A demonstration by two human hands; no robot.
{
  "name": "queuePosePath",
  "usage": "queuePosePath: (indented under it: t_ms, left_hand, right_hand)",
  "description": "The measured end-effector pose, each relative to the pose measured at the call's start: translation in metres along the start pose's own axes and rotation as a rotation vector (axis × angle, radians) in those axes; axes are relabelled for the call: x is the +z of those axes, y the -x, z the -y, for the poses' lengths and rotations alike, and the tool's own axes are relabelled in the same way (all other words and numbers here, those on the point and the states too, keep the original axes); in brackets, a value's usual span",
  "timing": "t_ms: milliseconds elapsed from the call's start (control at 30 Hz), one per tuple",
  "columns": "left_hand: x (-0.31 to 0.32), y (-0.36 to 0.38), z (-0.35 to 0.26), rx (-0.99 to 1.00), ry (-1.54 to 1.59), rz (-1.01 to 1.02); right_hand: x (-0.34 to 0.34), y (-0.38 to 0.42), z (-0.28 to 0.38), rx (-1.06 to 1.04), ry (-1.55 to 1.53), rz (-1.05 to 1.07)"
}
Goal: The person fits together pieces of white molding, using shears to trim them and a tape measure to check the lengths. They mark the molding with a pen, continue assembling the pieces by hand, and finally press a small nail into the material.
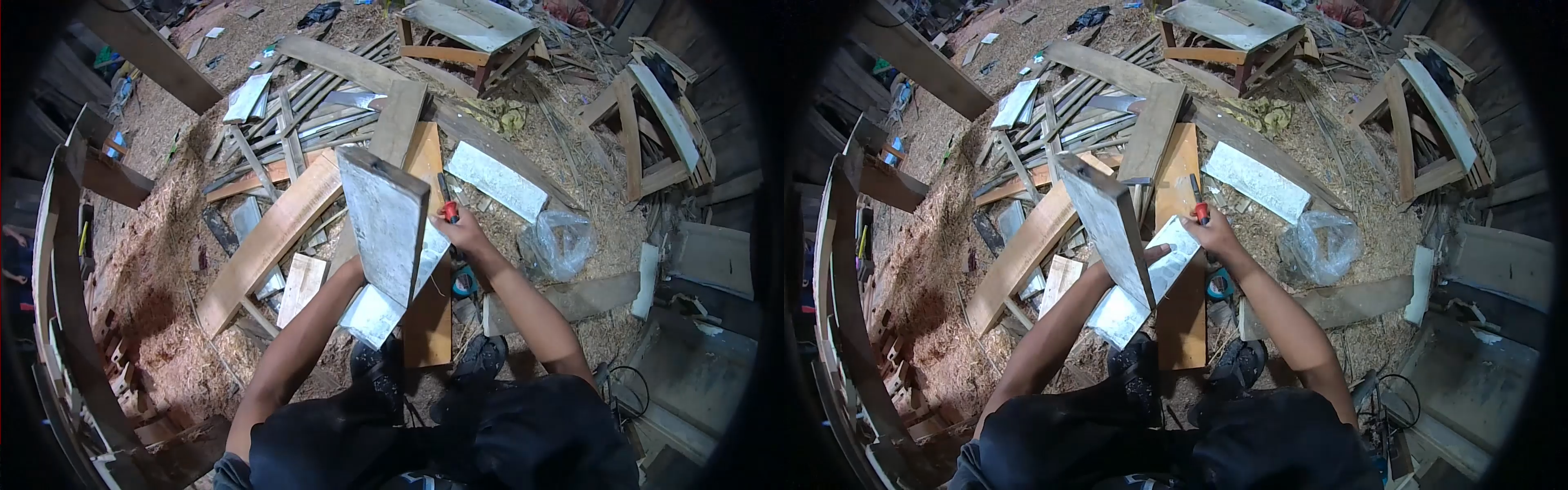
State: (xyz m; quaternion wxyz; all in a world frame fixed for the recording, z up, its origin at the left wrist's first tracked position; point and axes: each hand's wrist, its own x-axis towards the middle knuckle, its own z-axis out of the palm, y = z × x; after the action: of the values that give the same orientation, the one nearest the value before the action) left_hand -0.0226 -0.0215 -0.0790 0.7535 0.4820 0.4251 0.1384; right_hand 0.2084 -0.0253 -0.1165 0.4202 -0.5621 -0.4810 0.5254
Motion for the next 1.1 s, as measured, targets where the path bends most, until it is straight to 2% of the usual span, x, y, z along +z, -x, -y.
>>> queuePosePath:
  t_ms: [67,167,200,267,300,333,367,433,533,600,667,733,800,833,900,933,1033,1100]
  left_hand:
    - [0.013,0.010,-0.021,-0.037,-0.045,-0.015]
    - [0.023,0.011,-0.035,-0.093,-0.077,-0.044]
    - [0.022,0.012,-0.035,-0.089,-0.149,-0.077]
    - [0.008,0.012,-0.033,-0.069,-0.032,-0.031]
    - [-0.005,0.012,-0.031,-0.041,0.206,0.047]
    - [-0.013,0.019,-0.042,-0.026,0.396,0.090]
    - [-0.011,0.032,-0.068,-0.059,0.506,0.037]
    - [-0.018,0.023,-0.062,0.180,0.450,-0.005]
    - [-0.038,-0.011,-0.034,0.323,0.635,0.036]
    - [-0.063,-0.044,-0.022,0.454,0.632,-0.024]
    - [-0.042,-0.019,-0.064,0.325,0.640,-0.155]
    - [-0.057,-0.046,-0.028,0.563,0.797,-0.081]
    - [-0.065,-0.050,-0.029,0.621,0.836,0.022]
    - [-0.069,-0.052,-0.030,0.648,0.856,0.076]
    - [-0.045,-0.030,-0.061,0.593,0.830,0.096]
    - [-0.045,-0.035,-0.062,0.669,0.810,0.164]
    - [-0.051,-0.047,-0.069,0.713,0.697,0.183]
    - [-0.048,-0.047,-0.065,0.668,0.755,0.177]
  right_hand:
    - [-0.002,0.011,0.014,0.063,-0.079,0.009]
    - [-0.004,0.012,0.017,0.153,-0.037,-0.045]
    - [-0.008,0.019,0.018,0.217,-0.146,-0.026]
    - [-0.021,0.019,0.018,0.283,-0.148,-0.099]
    - [-0.030,0.019,0.017,0.321,-0.146,-0.137]
    - [-0.035,0.021,0.017,0.278,-0.282,-0.202]
    - [-0.038,0.017,0.013,0.247,-0.248,-0.339]
    - [-0.040,0.019,0.021,0.225,-0.225,-0.497]
    - [-0.026,0.020,0.029,0.270,-0.160,-0.591]
    - [-0.019,0.019,0.025,0.181,-0.329,-0.560]
    - [-0.018,0.023,0.030,0.137,-0.445,-0.509]
    - [-0.024,0.031,0.054,0.124,-0.420,-0.443]
    - [-0.032,0.025,0.050,0.093,-0.436,-0.433]
    - [-0.031,0.038,0.085,0.056,-0.408,-0.463]
    - [-0.039,0.042,0.090,-0.089,-0.318,-0.484]
    - [-0.042,0.046,0.096,-0.115,-0.277,-0.467]
    - [-0.041,0.053,0.095,-0.127,-0.195,-0.491]
    - [-0.038,0.051,0.084,-0.158,-0.219,-0.547]
